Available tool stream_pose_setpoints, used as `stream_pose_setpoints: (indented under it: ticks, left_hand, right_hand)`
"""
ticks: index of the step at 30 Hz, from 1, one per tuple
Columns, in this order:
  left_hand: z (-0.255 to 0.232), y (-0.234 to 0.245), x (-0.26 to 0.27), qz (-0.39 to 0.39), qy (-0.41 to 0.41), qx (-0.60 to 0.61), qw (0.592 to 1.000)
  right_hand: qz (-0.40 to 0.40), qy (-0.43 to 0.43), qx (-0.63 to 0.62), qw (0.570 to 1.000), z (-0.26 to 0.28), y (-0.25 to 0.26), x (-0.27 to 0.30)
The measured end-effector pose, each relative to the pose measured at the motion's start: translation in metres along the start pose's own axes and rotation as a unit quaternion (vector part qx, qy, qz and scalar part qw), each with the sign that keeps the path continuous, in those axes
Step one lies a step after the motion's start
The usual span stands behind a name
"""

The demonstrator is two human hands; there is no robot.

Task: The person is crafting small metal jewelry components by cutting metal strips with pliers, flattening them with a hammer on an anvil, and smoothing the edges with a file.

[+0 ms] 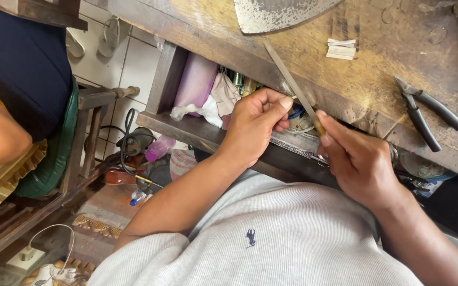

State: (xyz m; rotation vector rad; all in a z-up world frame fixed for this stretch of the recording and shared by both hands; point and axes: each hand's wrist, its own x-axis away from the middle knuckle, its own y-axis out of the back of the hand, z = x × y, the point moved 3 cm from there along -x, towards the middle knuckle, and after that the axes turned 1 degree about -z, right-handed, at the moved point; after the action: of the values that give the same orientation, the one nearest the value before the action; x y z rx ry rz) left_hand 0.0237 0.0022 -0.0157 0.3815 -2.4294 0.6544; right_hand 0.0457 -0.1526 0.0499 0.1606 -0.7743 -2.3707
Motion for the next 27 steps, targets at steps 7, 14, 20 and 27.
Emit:
stream_pose_setpoints:
  ticks: [7, 14, 20, 27]
  left_hand:
    - [-0.001, 0.0, 0.0, 0.011, -0.001, 0.004, 1.0]
    - [0.003, 0.001, 0.0, -0.002, -0.004, 0.013, 1.0]
    - [0.004, 0.002, -0.002, 0.006, 0.009, 0.023, 1.0]
    - [0.003, 0.002, -0.002, 0.006, 0.003, 0.013, 1.0]
  right_hand:
    - [-0.031, -0.03, 0.012, 0.999, -0.014, 0.002, 0.038]
    - [-0.023, 0.073, 0.066, 0.995, 0.004, 0.004, -0.004]
    - [-0.023, -0.013, 0.005, 1.0, -0.012, 0.014, 0.033]
    - [-0.005, 0.027, 0.023, 0.999, -0.01, 0.003, 0.011]
